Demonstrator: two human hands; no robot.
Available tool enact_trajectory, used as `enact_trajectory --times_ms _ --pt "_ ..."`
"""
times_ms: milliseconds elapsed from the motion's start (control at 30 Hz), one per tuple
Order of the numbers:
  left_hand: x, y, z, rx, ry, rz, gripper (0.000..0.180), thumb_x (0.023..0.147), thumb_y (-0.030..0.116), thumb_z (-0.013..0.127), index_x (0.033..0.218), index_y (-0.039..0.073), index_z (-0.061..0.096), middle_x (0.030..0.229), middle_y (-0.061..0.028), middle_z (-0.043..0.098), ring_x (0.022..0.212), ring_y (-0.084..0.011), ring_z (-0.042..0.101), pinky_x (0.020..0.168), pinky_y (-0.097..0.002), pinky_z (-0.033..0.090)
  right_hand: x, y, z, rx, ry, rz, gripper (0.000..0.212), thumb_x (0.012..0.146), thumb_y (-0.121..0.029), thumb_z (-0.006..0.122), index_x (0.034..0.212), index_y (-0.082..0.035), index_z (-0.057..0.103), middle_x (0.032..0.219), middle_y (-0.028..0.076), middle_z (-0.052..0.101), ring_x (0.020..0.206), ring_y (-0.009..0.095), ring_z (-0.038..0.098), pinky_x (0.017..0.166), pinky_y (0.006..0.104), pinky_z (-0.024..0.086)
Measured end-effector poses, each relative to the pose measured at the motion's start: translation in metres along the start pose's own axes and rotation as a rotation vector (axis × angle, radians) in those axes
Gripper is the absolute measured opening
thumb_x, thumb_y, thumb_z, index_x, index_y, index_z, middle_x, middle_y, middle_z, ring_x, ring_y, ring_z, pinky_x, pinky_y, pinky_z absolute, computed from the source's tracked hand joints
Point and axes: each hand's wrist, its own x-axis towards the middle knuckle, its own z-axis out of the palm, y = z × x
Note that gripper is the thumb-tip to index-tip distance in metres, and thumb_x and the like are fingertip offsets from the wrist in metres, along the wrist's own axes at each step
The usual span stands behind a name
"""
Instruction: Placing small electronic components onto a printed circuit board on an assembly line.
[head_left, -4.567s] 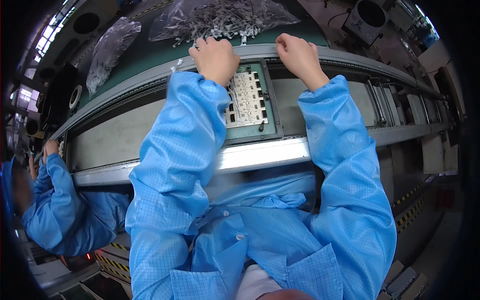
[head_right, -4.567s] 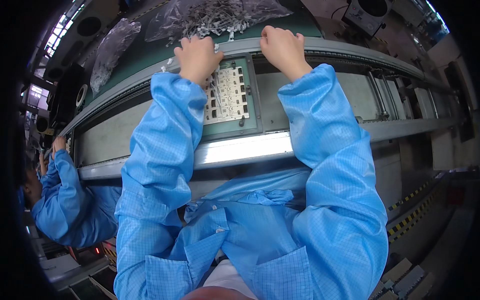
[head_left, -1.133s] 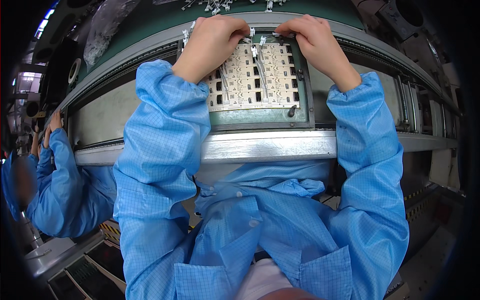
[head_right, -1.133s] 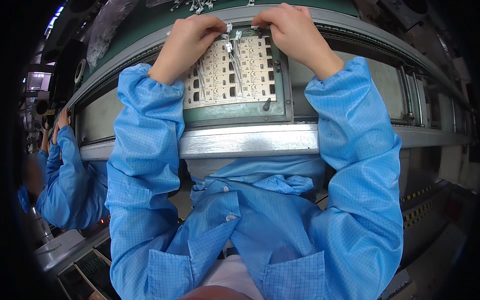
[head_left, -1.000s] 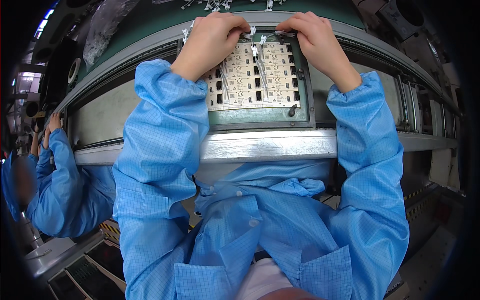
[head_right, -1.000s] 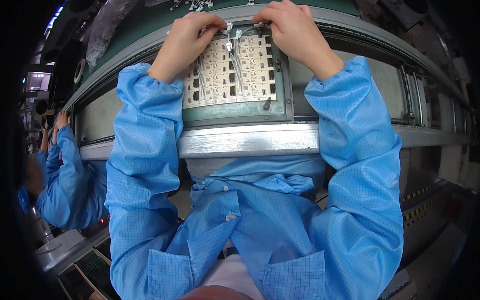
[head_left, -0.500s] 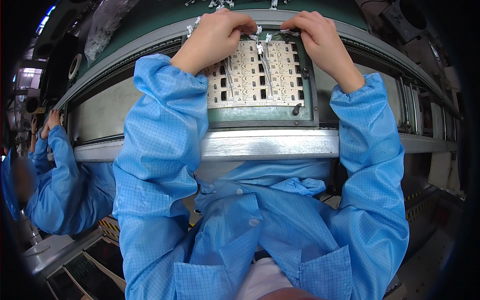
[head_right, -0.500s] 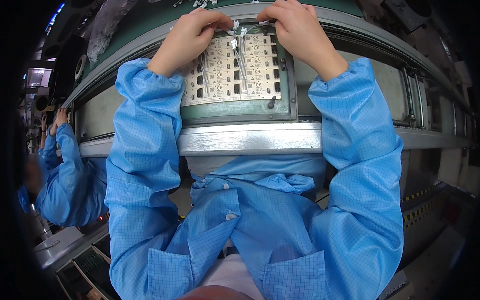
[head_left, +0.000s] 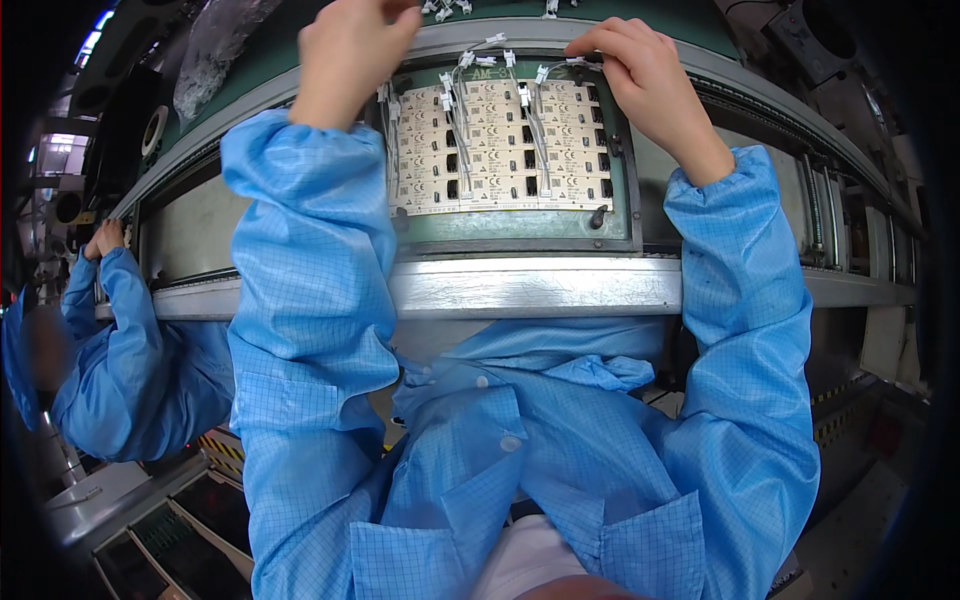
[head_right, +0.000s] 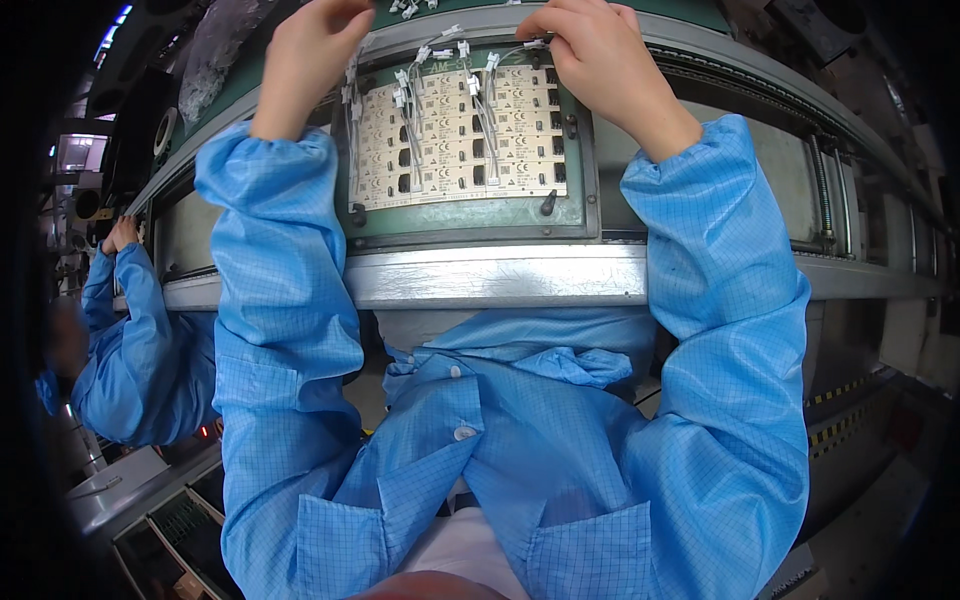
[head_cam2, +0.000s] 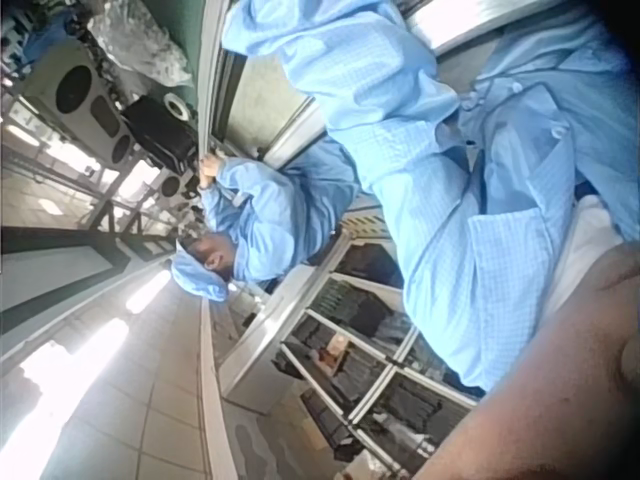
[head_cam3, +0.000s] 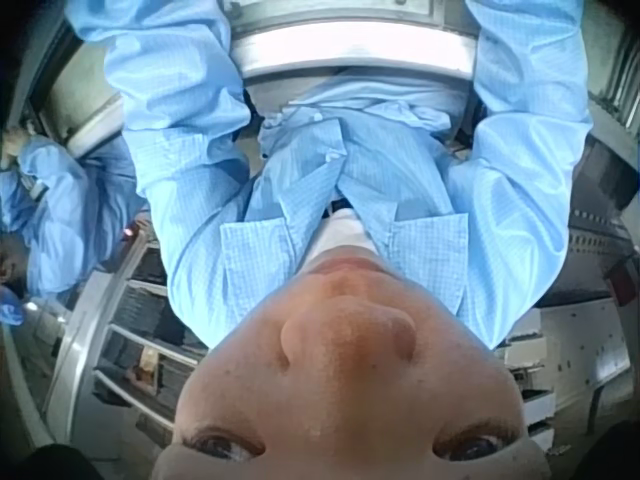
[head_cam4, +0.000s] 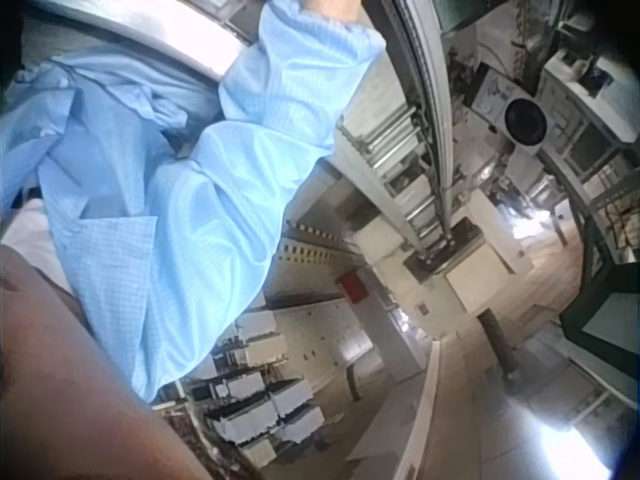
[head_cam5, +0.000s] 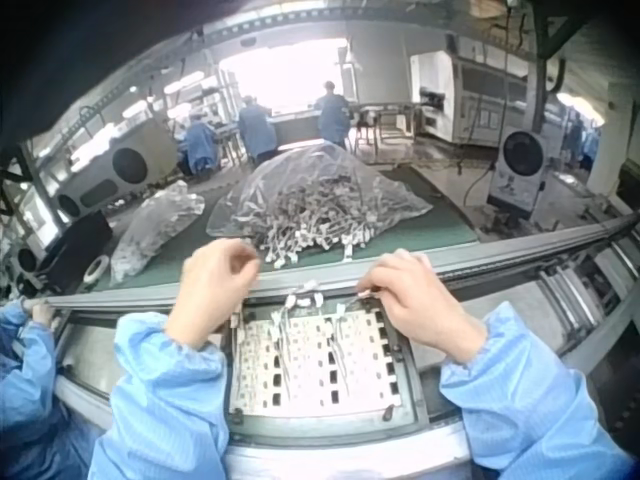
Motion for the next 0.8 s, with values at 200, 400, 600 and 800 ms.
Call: enact_trajectory --times_ms 200,400,600,800 --pt "0.005 -0.043 0.019 0.490 -0.226 -0.234 0.035 0.089 0.043 0.068 0.109 0.016 0.076 0.100 -0.0048 0.077 0.099 -0.0257 0.072 0.091 -0.0506 0.040 0.002 -0.001 0.002 0.028 -0.006 -0.025 0.026 0.093 -0.001 0.051 0.108 -0.009 0.071 0.103 0.005 0.066 0.103 0.025 0.060 0.094 0.0398 0.043" --pt "-0.007 -0.009 0.009 0.388 -0.127 -0.189 0.018 0.086 0.016 0.068 0.095 0.002 0.076 0.093 -0.0181 0.074 0.094 -0.0365 0.071 0.077 -0.0462 0.054 0.004 0.000 0.001 0.046 0.016 -0.043 0.024 0.091 0.000 0.053 0.106 -0.007 0.071 0.103 0.006 0.067 0.102 0.027 0.060 0.092 0.0398 0.045" --pt "0.005 -0.047 -0.002 -0.112 -0.370 0.236 0.014 0.085 0.015 0.071 0.093 0.004 0.076 0.087 -0.0151 0.070 0.087 -0.0377 0.068 0.076 -0.0449 0.054 0.004 -0.004 -0.002 0.046 0.018 -0.028 0.023 0.091 -0.001 0.053 0.105 -0.007 0.071 0.103 0.006 0.067 0.101 0.027 0.060 0.092 0.0398 0.045" --pt "-0.002 -0.067 0.010 0.003 -0.380 0.568 0.012 0.092 0.011 0.069 0.102 0.006 0.072 0.105 -0.0083 0.070 0.094 -0.0285 0.069 0.082 -0.0428 0.052 0.005 -0.008 -0.002 0.002 0.018 -0.045 0.022 0.091 -0.002 0.054 0.105 -0.007 0.070 0.103 0.006 0.067 0.102 0.026 0.060 0.092 0.0387 0.045"
